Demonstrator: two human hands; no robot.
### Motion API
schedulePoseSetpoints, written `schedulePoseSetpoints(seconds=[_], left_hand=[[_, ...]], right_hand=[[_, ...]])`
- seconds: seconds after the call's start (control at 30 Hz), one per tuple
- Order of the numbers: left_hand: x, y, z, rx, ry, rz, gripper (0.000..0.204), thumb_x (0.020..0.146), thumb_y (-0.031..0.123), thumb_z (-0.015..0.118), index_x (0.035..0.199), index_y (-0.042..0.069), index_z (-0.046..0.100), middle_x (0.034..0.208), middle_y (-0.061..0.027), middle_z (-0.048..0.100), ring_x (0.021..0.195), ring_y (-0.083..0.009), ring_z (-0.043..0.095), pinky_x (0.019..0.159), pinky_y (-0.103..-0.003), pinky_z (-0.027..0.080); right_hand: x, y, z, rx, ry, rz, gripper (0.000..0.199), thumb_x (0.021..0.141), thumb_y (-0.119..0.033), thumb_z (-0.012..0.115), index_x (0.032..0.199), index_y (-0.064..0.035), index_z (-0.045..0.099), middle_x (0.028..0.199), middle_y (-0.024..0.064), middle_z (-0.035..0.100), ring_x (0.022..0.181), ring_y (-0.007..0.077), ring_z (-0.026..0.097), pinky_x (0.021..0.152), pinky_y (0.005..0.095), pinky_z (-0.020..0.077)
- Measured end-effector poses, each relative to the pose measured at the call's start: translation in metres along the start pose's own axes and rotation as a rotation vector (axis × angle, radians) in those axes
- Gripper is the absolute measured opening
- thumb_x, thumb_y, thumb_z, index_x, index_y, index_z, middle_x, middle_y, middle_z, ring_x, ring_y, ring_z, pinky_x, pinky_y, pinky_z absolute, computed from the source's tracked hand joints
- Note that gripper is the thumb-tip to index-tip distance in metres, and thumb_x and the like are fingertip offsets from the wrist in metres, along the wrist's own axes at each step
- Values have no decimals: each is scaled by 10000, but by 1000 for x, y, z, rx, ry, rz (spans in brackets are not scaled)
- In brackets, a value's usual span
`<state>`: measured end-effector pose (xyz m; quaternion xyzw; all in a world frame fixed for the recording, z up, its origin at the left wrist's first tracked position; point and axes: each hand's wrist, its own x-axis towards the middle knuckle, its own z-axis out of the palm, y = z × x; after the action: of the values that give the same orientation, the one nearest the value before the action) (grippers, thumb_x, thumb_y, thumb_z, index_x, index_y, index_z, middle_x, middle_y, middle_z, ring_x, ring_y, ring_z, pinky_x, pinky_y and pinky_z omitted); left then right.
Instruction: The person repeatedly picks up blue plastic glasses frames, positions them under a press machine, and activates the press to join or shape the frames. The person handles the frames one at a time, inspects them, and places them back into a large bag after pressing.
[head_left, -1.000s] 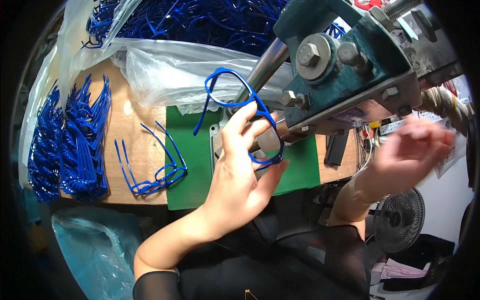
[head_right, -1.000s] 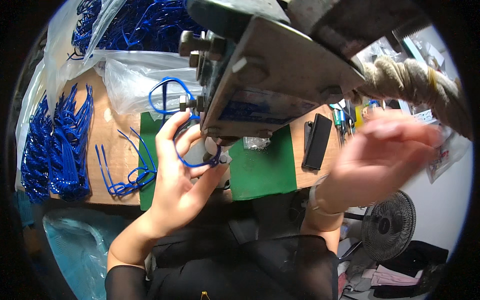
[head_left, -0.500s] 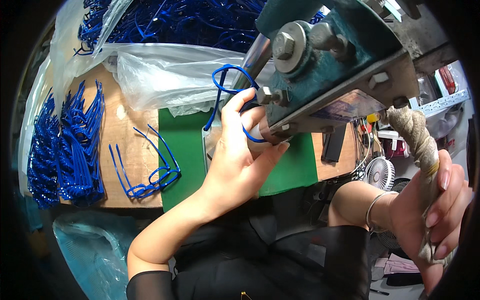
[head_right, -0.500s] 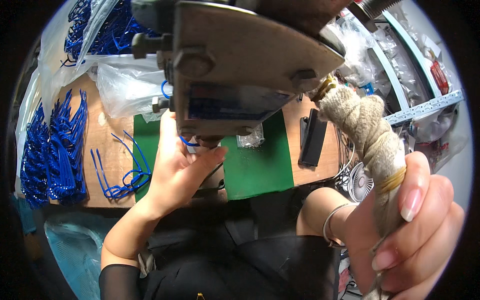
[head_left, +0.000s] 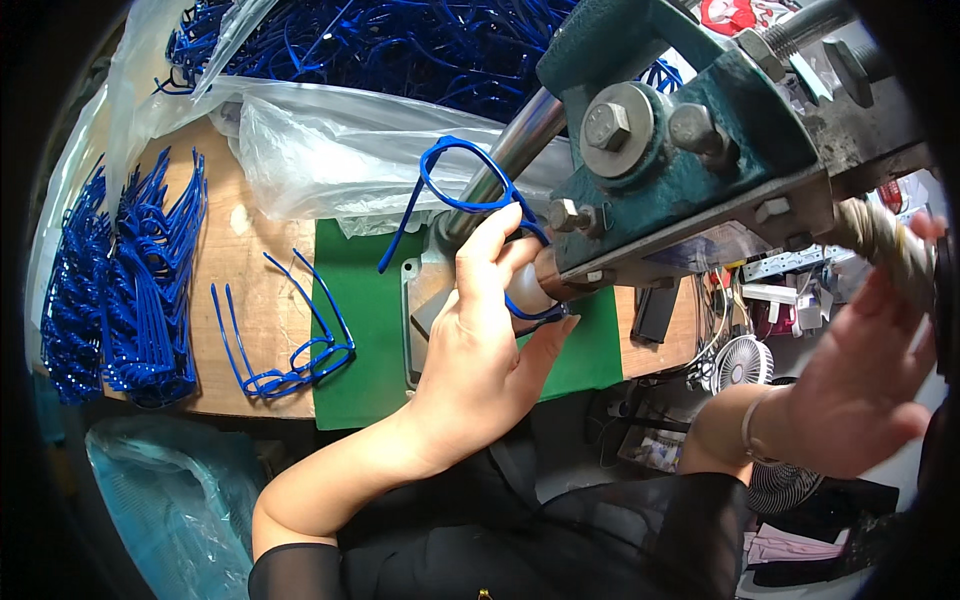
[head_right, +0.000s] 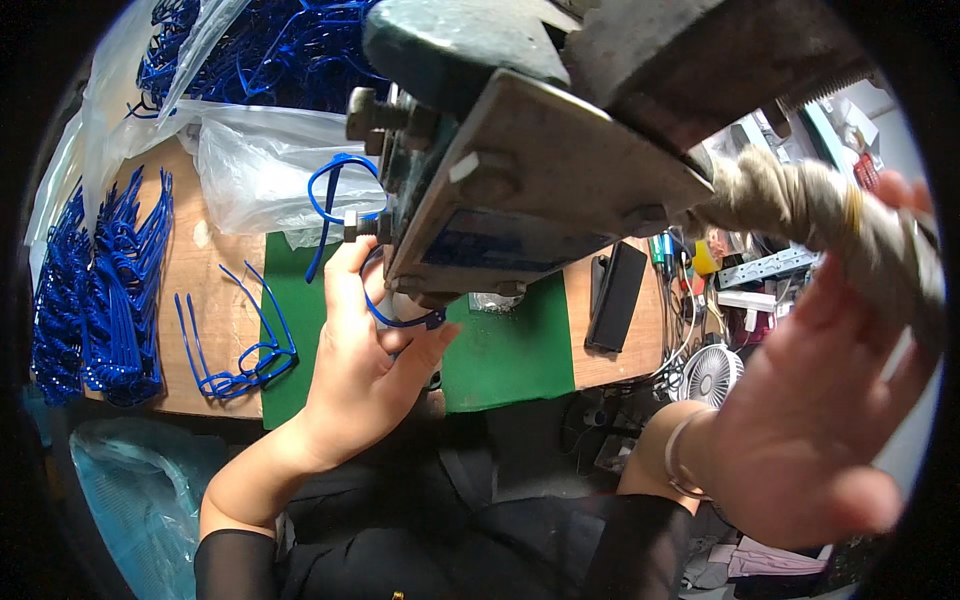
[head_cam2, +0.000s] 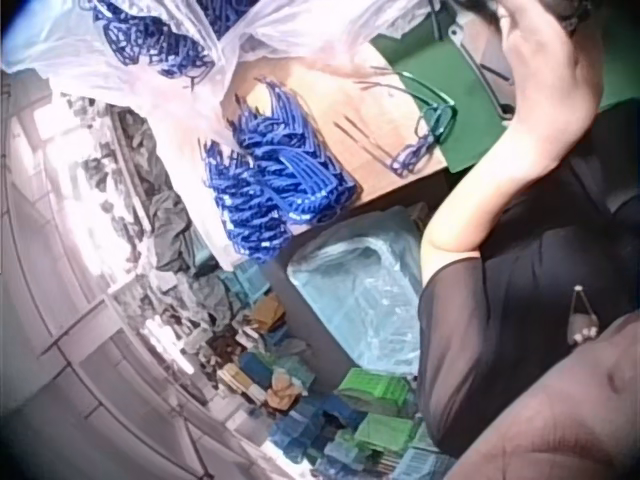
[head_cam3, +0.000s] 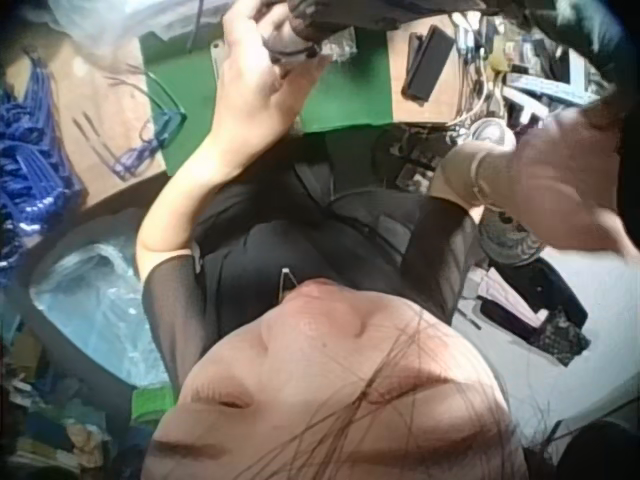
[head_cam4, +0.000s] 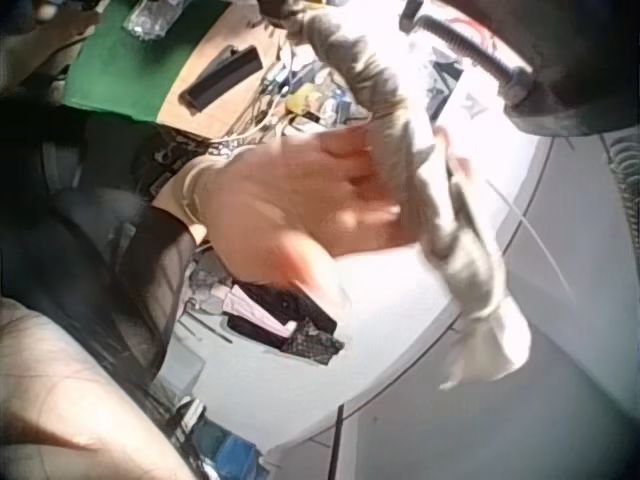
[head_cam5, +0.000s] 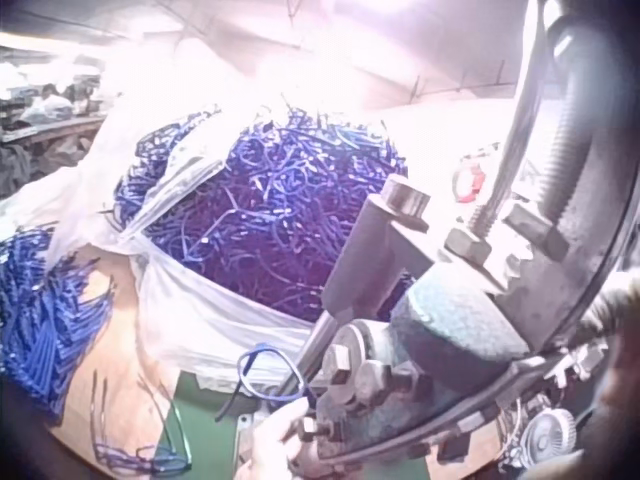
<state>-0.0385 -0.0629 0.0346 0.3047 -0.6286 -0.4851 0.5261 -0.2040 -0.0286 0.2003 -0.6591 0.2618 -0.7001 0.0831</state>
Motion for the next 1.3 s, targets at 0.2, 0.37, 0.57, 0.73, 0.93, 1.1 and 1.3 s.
schedulePoseSetpoints(seconds=[0.2, 0.37, 0.57, 0.73, 0.93, 1.1, 1.3], left_hand=[[-26, 12, -15, -122, 64, -33, 833, 726, -145, 611, 1377, 62, 135, 1264, -221, 451, 914, -146, 569, 779, -254, 496], [-43, 9, -25, -322, 46, -52, 848, 705, -135, 591, 1379, 70, 119, 1216, -203, 463, 691, -53, 515, 658, -169, 422], [-56, 15, -25, -597, 174, -217, 680, 832, 39, 576, 1348, 54, 134, 1088, -210, 519, 648, -108, 536, 574, -216, 473], [-58, 20, -13, -497, 152, -408, 743, 792, -34, 571, 1380, 57, 126, 1118, -200, 526, 828, -208, 638, 761, -295, 523], [-57, 31, -30, -859, 92, -613, 298, 902, 174, 510, 1118, 35, 359, 1113, -246, 517, 855, -323, 647, 697, -401, 573], [-55, 26, -19, -720, 9, -743, 203, 913, 220, 490, 959, 40, 407, 950, -236, 581, 674, -287, 643, 598, -372, 548], [-61, 30, -19, -561, -177, -795, 389, 856, -49, 453, 1232, -7, 360, 1053, -182, 575, 773, -190, 626, 718, -299, 508]], right_hand=[[-157, 84, -32, -701, -724, 405, 279, 769, -97, 662, 1027, -5, 611, 1040, 138, 591, 970, 279, 567, 822, 326, 455], [-230, 116, -47, -911, -828, 450, 320, 767, -91, 648, 1071, -11, 591, 1031, 122, 573, 917, 291, 549, 801, 350, 467], [-221, 111, -64, -864, -678, 513, 242, 797, -74, 609, 1032, -18, 606, 986, 135, 595, 915, 300, 547, 816, 356, 445], [-241, 138, -66, -712, -441, 886, 66, 795, -83, 635, 810, -22, 615, 747, 71, 570, 693, 176, 548, 636, 277, 454], [-249, 140, -64, -723, -448, 766, 78, 770, -86, 660, 780, -28, 609, 726, 62, 554, 709, 191, 529, 640, 298, 444], [-245, 139, -64, -797, -533, 721, 100, 770, -97, 666, 771, -20, 601, 706, 60, 533, 679, 181, 512, 623, 291, 428], [-226, 130, -67, -425, -273, 1100, 138, 847, -133, 637, 803, -20, 572, 714, -40, 512, 646, 19, 437, 581, 181, 386]])
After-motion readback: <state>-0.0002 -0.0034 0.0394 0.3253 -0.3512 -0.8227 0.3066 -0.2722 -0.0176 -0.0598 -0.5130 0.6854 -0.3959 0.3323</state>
